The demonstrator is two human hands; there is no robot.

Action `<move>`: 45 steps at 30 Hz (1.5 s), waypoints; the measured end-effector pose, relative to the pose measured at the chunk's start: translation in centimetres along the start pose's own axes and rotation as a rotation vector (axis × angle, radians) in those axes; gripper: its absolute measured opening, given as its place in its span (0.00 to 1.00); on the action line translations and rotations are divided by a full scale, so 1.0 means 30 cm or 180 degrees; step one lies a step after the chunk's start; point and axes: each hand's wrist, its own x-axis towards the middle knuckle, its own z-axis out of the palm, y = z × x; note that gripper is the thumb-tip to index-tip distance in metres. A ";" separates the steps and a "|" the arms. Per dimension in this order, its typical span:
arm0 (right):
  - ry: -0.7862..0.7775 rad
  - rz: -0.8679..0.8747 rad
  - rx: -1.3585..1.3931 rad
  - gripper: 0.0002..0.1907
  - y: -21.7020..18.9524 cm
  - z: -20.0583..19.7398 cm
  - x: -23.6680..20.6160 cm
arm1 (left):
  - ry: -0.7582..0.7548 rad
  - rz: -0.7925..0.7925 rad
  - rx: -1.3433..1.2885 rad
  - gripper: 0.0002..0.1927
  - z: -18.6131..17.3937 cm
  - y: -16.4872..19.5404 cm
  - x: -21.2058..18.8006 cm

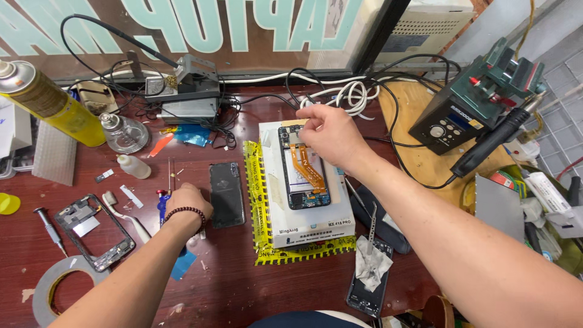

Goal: The person connects a ribbon cable to a smartphone motherboard, then plugs in a USB cable to test the device. After confirming the screen displays a charging icon, they disconnect the cable and continue adjusting internal components on the workbench.

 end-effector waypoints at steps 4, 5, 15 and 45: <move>0.0231 0.0173 0.0538 0.19 0.009 -0.055 -0.026 | 0.0159 -0.0018 0.0115 0.24 0.057 -0.002 0.056; 0.0237 0.0175 0.0530 0.18 0.014 -0.066 -0.034 | 0.0203 0.0001 0.0158 0.23 0.061 -0.001 0.062; 0.0106 0.0313 0.0610 0.17 -0.005 -0.147 -0.100 | 0.0692 0.0412 -0.0489 0.20 -0.201 0.136 -0.072; -0.0551 -0.0395 0.0429 0.10 0.060 -0.011 -0.239 | -0.1109 0.0892 -0.2590 0.26 -0.216 0.451 -0.326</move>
